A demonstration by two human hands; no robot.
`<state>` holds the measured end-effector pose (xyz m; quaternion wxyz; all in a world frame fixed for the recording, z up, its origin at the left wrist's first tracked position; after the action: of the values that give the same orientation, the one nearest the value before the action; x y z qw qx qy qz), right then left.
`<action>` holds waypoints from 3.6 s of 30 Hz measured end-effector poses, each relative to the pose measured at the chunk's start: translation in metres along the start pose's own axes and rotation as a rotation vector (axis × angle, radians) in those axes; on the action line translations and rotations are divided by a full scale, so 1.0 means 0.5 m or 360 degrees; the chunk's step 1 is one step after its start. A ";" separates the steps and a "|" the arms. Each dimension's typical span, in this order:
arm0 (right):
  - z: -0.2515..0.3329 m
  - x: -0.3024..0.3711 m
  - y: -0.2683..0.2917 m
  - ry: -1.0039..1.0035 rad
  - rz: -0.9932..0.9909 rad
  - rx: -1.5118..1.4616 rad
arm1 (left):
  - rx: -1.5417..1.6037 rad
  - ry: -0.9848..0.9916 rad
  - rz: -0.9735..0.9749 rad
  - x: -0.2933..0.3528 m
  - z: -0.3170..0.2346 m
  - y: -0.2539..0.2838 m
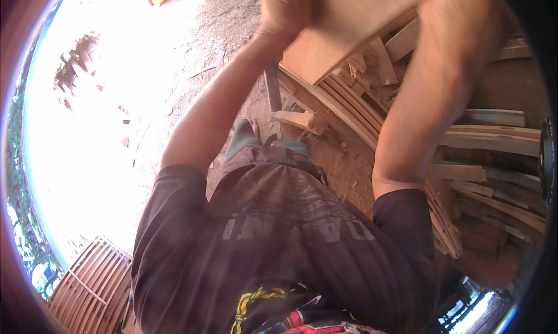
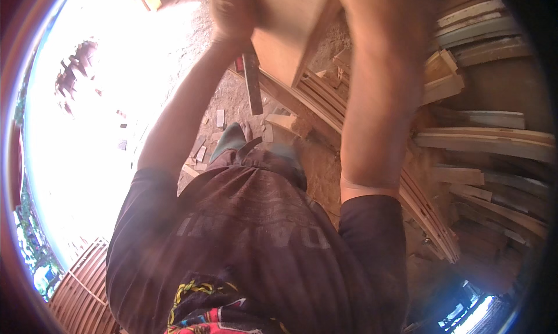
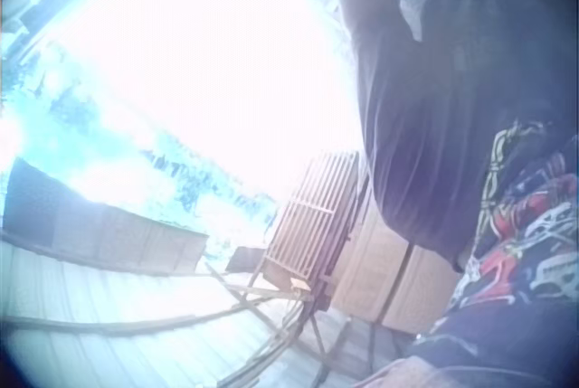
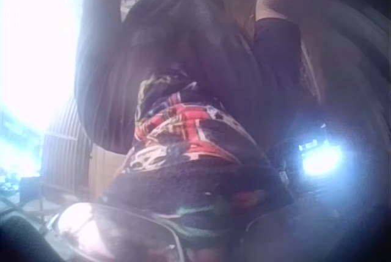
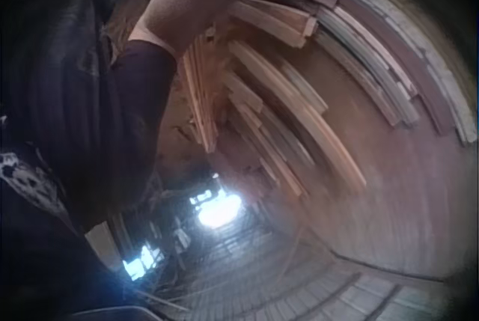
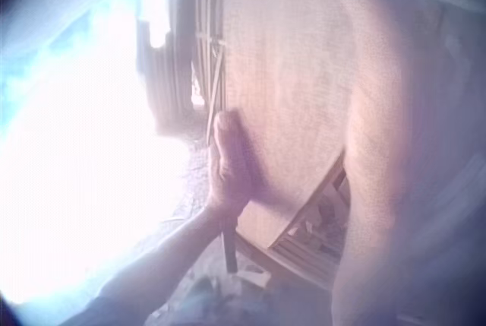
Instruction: The person uses a chisel and mallet to carve a groove into a wooden plank, then inspects and repositions the plank. They later use a hand saw to cut a piece of wood and continue chiseling another plank.
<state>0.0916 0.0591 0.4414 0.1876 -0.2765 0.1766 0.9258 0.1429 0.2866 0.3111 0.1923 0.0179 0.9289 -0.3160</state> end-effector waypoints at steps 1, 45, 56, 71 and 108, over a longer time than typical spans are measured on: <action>0.000 0.003 0.000 -0.0005 -0.0018 0.0043 | -0.0195 0.0018 0.0088 0.006 0.000 -0.006; -0.413 0.553 -0.169 -0.0021 0.0492 0.1340 | -0.1302 0.0402 0.1746 0.213 0.393 0.264; -0.406 0.564 -0.173 0.0156 0.0424 0.1419 | -0.1475 0.0216 0.1617 0.222 0.375 0.273; -0.406 0.567 -0.160 0.0029 0.0351 0.1358 | -0.1190 0.0393 0.1036 0.220 0.289 0.287; -0.263 0.607 -0.386 -0.1109 0.1058 0.0407 | -0.0463 0.0608 -0.0409 0.218 0.069 0.621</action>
<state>0.0004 0.2454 0.1195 -0.0374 0.1458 0.2940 0.9439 0.1021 0.5051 0.0658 -0.0275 -0.0686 0.9786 -0.1921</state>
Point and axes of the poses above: each hand's wrist, its own x-axis away from the middle knuckle, its own y-axis out of the back of the hand, z = x × y, the point moved 9 cm from there along -x, towards the middle knuckle, and after that the axes turned 14 degrees about x, right-handed, at the moved point
